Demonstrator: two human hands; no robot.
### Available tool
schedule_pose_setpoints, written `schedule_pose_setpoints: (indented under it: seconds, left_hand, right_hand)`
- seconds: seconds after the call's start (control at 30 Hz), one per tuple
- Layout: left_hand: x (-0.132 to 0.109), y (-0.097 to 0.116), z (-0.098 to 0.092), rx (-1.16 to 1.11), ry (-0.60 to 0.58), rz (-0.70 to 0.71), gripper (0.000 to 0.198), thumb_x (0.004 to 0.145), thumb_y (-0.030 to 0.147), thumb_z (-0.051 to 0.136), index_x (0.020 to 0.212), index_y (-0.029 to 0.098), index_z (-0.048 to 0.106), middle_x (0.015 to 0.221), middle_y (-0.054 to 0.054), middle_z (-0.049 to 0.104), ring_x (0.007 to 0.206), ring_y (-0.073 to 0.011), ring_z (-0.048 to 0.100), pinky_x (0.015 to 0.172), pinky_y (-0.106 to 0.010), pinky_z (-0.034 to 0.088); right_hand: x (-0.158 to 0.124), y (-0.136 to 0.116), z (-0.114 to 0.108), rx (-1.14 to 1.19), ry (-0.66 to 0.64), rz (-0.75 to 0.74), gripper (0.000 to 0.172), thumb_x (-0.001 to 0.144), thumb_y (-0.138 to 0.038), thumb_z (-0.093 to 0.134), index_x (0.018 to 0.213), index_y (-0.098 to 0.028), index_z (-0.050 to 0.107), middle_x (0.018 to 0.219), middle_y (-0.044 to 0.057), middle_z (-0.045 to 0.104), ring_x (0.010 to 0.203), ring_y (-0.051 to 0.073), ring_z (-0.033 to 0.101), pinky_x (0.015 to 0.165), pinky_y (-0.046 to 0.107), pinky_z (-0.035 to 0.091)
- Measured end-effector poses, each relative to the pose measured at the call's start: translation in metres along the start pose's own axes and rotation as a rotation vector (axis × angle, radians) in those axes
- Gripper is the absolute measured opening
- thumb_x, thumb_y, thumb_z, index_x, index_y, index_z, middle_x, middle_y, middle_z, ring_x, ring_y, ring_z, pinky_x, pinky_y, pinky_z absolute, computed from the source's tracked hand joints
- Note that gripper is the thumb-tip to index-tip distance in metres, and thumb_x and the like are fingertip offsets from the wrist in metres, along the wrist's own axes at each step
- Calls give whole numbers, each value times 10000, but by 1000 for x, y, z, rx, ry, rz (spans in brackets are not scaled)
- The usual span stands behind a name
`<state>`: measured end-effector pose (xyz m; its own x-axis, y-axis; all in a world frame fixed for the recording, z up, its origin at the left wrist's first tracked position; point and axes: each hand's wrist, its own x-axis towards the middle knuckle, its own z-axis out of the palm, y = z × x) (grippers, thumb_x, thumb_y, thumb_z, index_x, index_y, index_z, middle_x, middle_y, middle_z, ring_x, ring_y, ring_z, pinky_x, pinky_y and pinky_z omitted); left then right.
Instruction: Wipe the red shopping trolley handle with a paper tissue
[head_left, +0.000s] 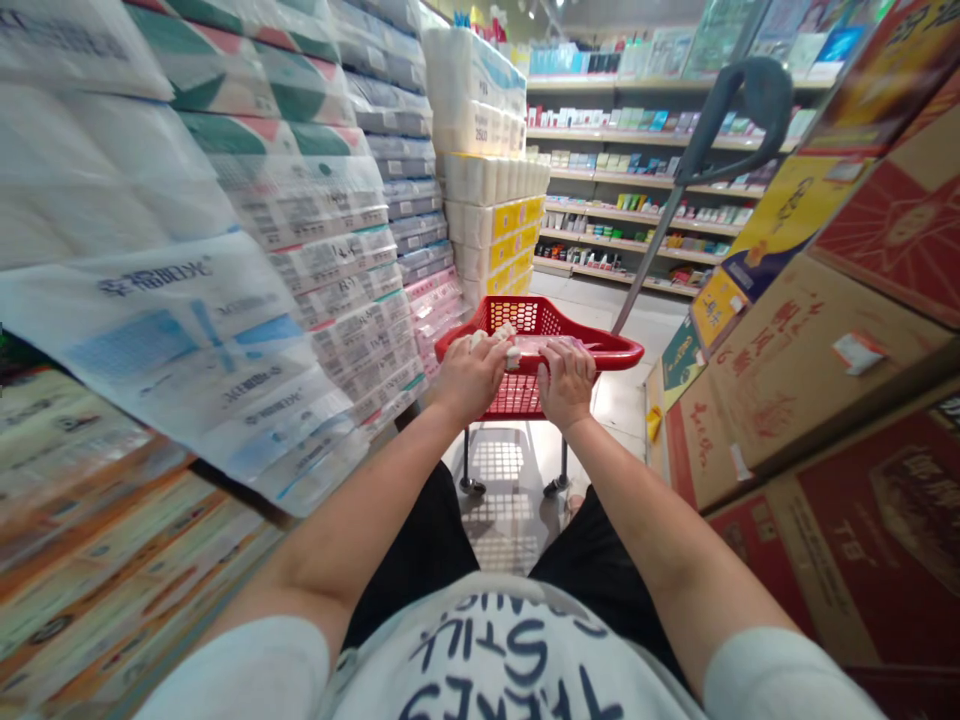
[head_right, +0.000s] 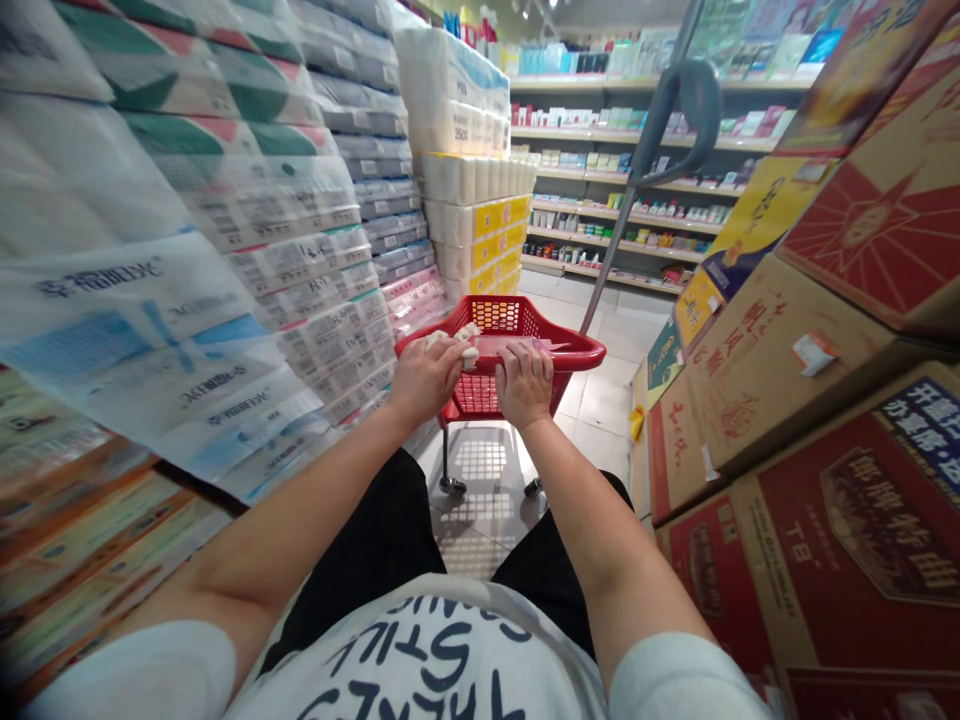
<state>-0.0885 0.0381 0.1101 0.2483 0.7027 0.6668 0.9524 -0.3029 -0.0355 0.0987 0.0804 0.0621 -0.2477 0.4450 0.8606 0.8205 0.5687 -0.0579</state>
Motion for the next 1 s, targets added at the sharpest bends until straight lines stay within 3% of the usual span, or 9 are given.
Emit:
schedule_pose_setpoints:
  seconds: [0.17, 0.33, 0.5, 0.7, 1.0]
  left_hand:
    - [1, 2, -1, 12, 7, -143, 359, 968, 343, 309, 1169, 237, 588, 1115, -68, 645, 1010, -251, 551, 901, -416, 380]
    - [5, 10, 1, -16, -8, -64, 356, 960, 358, 330, 1179, 244, 587, 1127, -77, 642, 1030, -254, 548, 905, -419, 371]
    - [11, 5, 2, 22, -23, -210, 352, 962, 370, 316, 993, 236, 639, 970, -63, 672, 900, -231, 590, 832, -396, 390]
    - [1, 17, -1, -23, -21, -54, 355, 959, 342, 338, 1209, 249, 571, 1164, -73, 625, 1056, -259, 520, 912, -427, 356]
    - [-3, 14, 0, -38, -18, -99, 344, 962, 334, 336, 1201, 261, 574, 1178, -63, 611, 1043, -248, 518, 913, -418, 350]
  right_hand:
    - [-2, 4, -4, 2, -6, -12, 288, 930, -274, 452, 1194, -198, 542, 1238, 77, 579, 1262, 226, 405, 1086, 428, 241]
    - [-2, 6, -6, 5, -14, 19, 284, 936, -265, 430, 1188, -202, 545, 1232, 84, 576, 1251, 234, 416, 1080, 444, 241]
    - [-2, 7, -7, 13, -18, 5, 289, 934, -262, 431, 1194, -203, 543, 1232, 80, 578, 1252, 230, 416, 1084, 442, 236]
    - [-4, 7, -7, 14, 12, 19, 276, 929, -267, 449, 1174, -191, 550, 1230, 85, 580, 1249, 237, 417, 1080, 444, 243]
    - [-4, 4, -10, 26, -18, 8, 289, 935, -260, 441, 1199, -199, 540, 1239, 83, 575, 1285, 237, 387, 1092, 453, 236]
